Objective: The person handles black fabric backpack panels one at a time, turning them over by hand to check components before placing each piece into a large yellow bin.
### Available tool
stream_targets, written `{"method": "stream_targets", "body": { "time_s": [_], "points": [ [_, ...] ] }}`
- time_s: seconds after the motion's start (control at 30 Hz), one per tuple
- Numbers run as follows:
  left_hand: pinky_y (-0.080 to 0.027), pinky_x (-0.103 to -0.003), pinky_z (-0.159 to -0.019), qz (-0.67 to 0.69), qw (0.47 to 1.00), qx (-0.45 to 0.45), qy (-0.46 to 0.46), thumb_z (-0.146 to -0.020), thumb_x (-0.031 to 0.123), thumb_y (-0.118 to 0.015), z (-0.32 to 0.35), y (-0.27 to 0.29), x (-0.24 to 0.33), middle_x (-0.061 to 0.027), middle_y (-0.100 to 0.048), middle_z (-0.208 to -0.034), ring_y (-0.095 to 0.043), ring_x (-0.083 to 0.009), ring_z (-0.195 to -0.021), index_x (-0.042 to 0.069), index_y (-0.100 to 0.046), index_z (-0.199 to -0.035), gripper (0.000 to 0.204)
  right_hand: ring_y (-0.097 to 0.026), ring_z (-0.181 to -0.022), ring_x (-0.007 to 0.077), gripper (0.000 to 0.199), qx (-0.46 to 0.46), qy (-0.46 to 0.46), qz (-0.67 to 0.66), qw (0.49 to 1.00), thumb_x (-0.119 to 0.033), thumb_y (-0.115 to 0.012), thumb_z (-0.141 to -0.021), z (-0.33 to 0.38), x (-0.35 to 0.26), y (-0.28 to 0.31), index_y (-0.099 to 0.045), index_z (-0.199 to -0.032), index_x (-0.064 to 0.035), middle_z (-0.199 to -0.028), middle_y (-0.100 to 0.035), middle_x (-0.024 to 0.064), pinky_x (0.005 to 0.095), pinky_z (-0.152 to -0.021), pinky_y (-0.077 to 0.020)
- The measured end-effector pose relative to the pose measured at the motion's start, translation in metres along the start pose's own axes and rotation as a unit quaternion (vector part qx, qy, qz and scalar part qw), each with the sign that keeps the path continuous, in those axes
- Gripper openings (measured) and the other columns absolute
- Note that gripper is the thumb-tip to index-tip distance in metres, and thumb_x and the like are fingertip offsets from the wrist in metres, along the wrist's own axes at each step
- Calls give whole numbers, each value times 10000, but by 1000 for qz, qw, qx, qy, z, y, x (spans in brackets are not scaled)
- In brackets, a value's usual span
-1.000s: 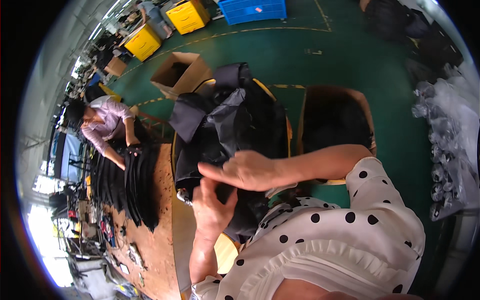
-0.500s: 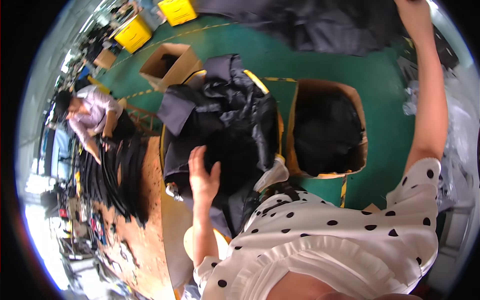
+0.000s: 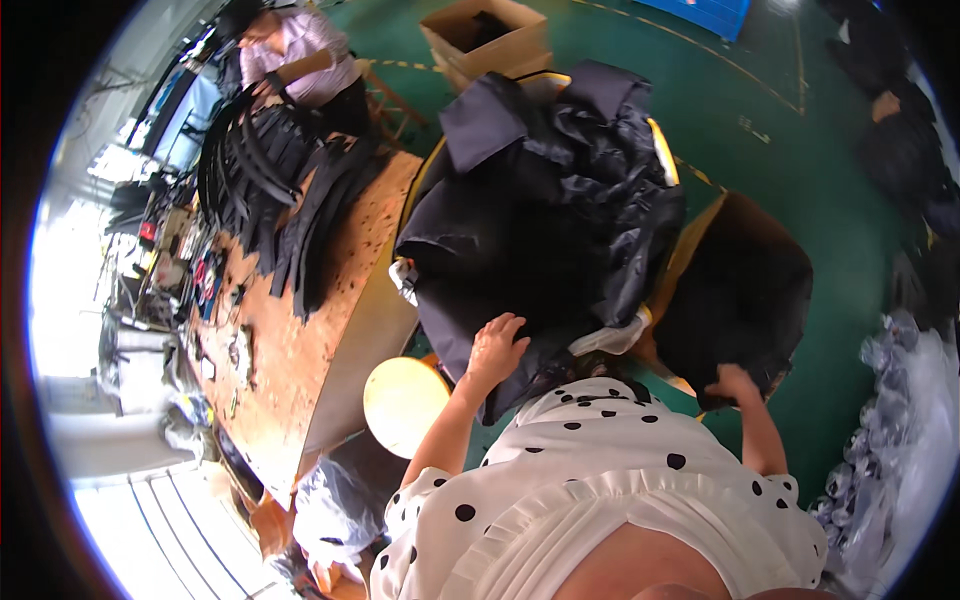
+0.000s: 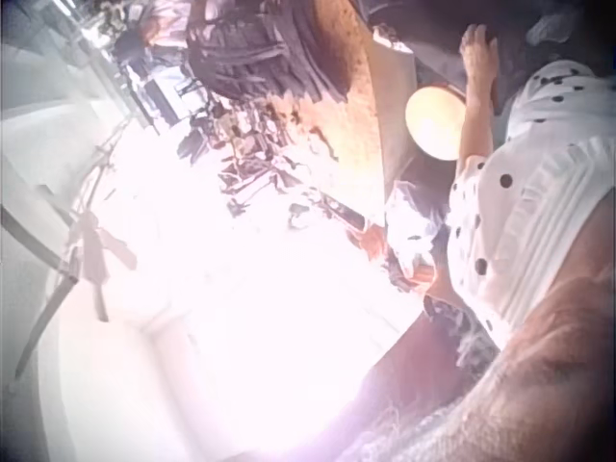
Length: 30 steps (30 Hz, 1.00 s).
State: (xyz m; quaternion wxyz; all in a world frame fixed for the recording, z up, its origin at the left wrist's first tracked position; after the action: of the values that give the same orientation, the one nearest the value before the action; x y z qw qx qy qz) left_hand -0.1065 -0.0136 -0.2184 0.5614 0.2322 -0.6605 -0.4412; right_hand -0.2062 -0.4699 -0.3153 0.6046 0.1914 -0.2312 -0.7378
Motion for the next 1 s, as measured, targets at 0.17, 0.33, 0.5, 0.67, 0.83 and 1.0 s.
{"method": "stream_targets", "body": {
  "time_s": [0.17,0.33,0.5,0.67,0.83,1.0],
  "points": [
    [-311,-434,-980,-62,998,23,-13,-762,227,-618,30,-15,-4,-107,-540,-1112,-470,-257,-1107,66,-561,-1047,333,-583,-690,310,104,464,289,-122,828,-102,-609,-758,87,-132,200,-561,-799,-19,-728,-593,137,372,-616,-466],
    [-323,-436,-975,-30,997,66,-6,-745,176,-633,45,-8,7,-116,-524,-1128,-467,-272,-1116,68,-554,-1061,344,-582,-959,285,396,349,490,-233,764,-210,-639,-787,54,-310,231,-523,-1124,-38,-1037,-592,166,355,-813,-469],
    [-380,-416,-931,43,993,107,24,-739,93,-618,73,10,4,-130,-521,-1126,-489,-300,-1071,49,-562,-1042,312,-296,-1241,407,1004,257,377,-73,887,-373,-669,-733,-33,-450,187,52,-1396,-153,-1372,-177,302,441,-958,-365],
    [-431,-392,-869,94,983,149,45,-748,81,-603,90,30,-9,-136,-529,-1121,-523,-305,-1023,33,-563,-1032,290,-552,-957,362,598,390,265,-89,877,-235,-616,-778,-104,-459,218,-347,-1302,-131,-1146,-502,191,443,-784,-471],
    [-472,-386,-804,132,968,173,127,-772,98,-581,114,39,-60,-138,-548,-1104,-554,-329,-953,54,-568,-1039,271,-574,-887,353,489,439,293,-71,847,-93,-605,-740,-30,-427,285,-491,-1211,-157,-990,-606,155,441,-772,-457],
    [-482,-373,-790,175,969,165,52,-788,96,-568,75,64,-69,-137,-576,-1060,-572,-318,-937,52,-576,-1028,244,-627,-698,153,667,612,415,-190,646,157,-382,-610,142,-334,386,-569,-1166,-160,-1011,-627,141,266,-627,-445]
  ]
}}
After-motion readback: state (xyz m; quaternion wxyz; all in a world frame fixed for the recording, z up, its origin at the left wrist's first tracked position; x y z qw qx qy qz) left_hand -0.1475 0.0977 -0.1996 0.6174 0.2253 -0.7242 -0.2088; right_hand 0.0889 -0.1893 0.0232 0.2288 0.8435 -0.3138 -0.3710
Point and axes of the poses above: each hand's wrist, its own z-axis away from the middle knuckle, its own y-axis out of the back of the hand, x = y × z, the point moved 6 cm from there along -z, towards the middle knuckle
